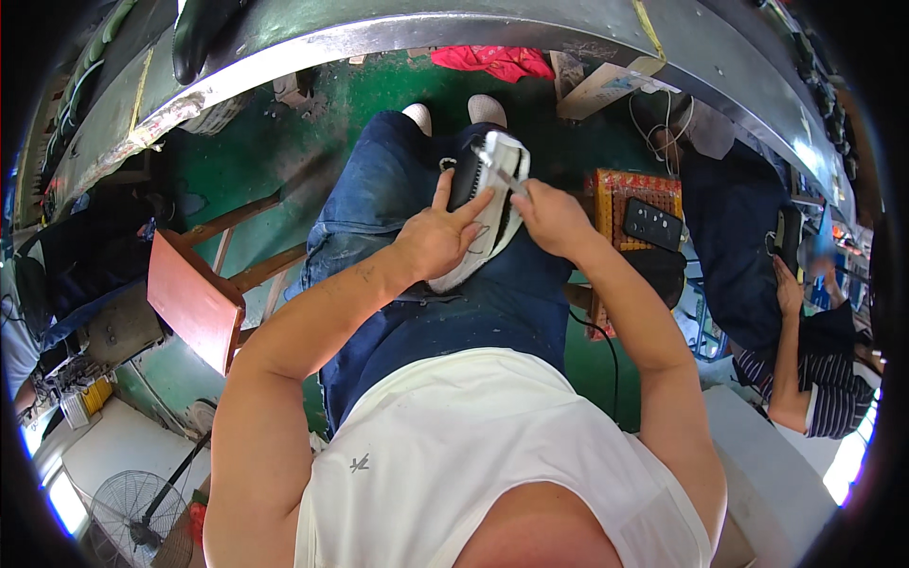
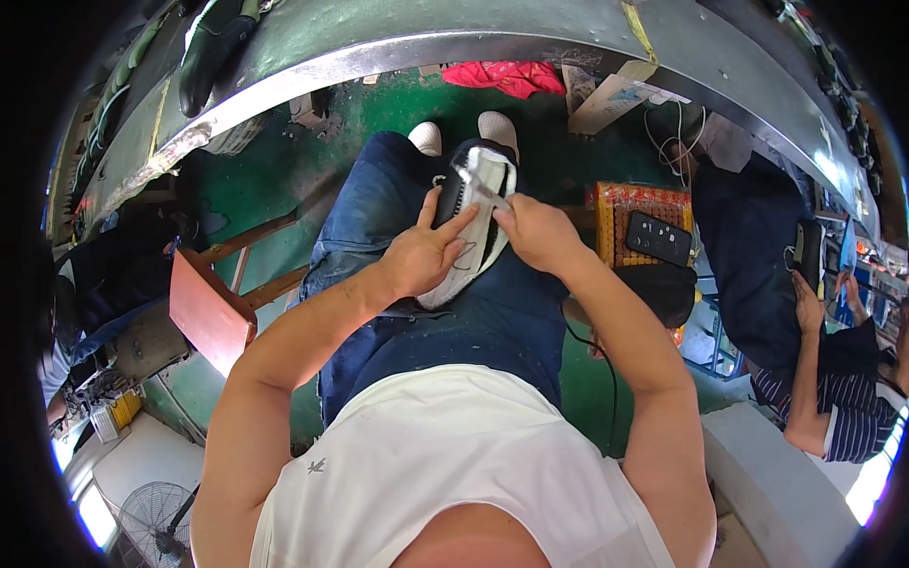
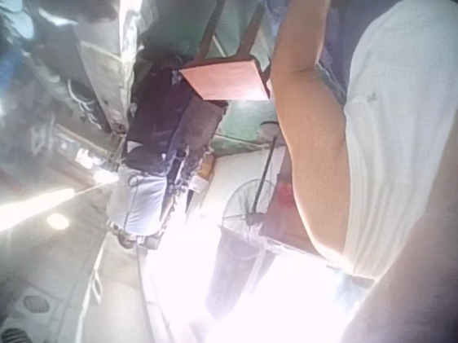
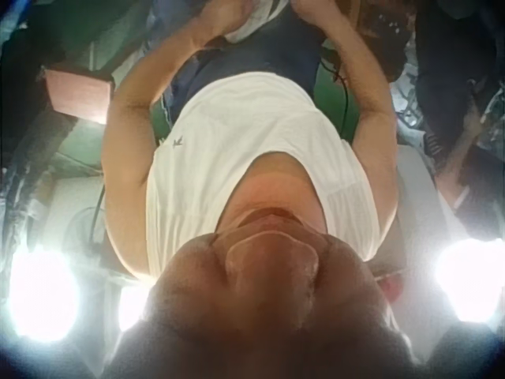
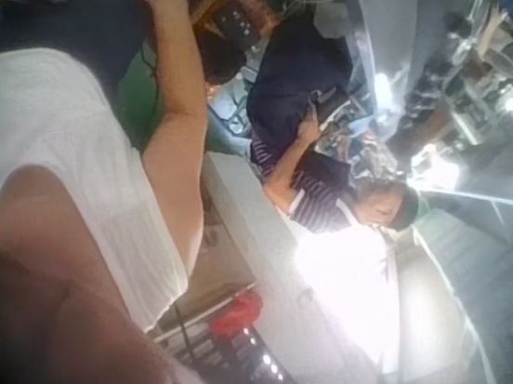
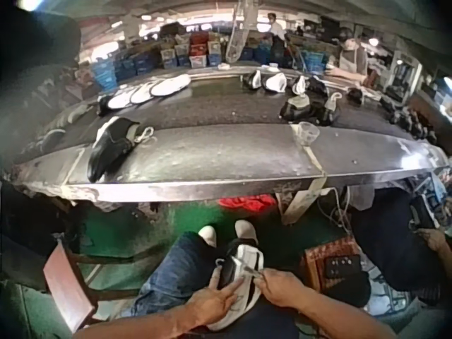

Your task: Using pliers to pull and adjust material on the bottom of shoe uppers at a factory workbench.

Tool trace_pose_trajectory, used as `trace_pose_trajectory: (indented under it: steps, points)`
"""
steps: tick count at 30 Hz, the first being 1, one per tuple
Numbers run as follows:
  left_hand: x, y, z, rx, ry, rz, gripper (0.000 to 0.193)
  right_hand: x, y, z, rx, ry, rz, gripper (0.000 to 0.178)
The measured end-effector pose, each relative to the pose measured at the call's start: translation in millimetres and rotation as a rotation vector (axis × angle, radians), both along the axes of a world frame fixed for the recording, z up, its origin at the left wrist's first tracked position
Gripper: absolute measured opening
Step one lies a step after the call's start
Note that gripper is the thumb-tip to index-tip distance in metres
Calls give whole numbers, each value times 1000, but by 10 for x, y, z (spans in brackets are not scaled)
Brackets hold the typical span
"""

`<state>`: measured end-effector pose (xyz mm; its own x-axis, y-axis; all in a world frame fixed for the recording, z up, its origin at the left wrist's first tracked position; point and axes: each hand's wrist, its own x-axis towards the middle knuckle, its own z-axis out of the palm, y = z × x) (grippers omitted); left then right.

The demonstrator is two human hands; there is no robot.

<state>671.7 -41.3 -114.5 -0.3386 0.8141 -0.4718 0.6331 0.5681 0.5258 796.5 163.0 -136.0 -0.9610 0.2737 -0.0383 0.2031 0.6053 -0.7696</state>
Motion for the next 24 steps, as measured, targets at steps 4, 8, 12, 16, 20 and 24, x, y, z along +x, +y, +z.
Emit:
trace_pose_trajectory:
  steps: [4,8,12,16,20,24]
  points:
    - [60,-42,123,-140,12,-2,63,-13,-40,-107,200,-189,103,37]
    - [240,-383,-421,545,-126,471,75,-67,8,-64,210,-145,149,36]
    - [262,-435,-422,323,-337,655,77,107,-157,220,18,-48,146,36]
    - [287,-534,-284,284,-372,459,95,373,-256,154,201,-335,290,33]
    - [26,-445,86,8,-405,235,117,653,-178,-27,-249,-203,46,30]
    - [-236,-442,719,374,48,173,91,991,-333,-395,-550,52,-284,32]
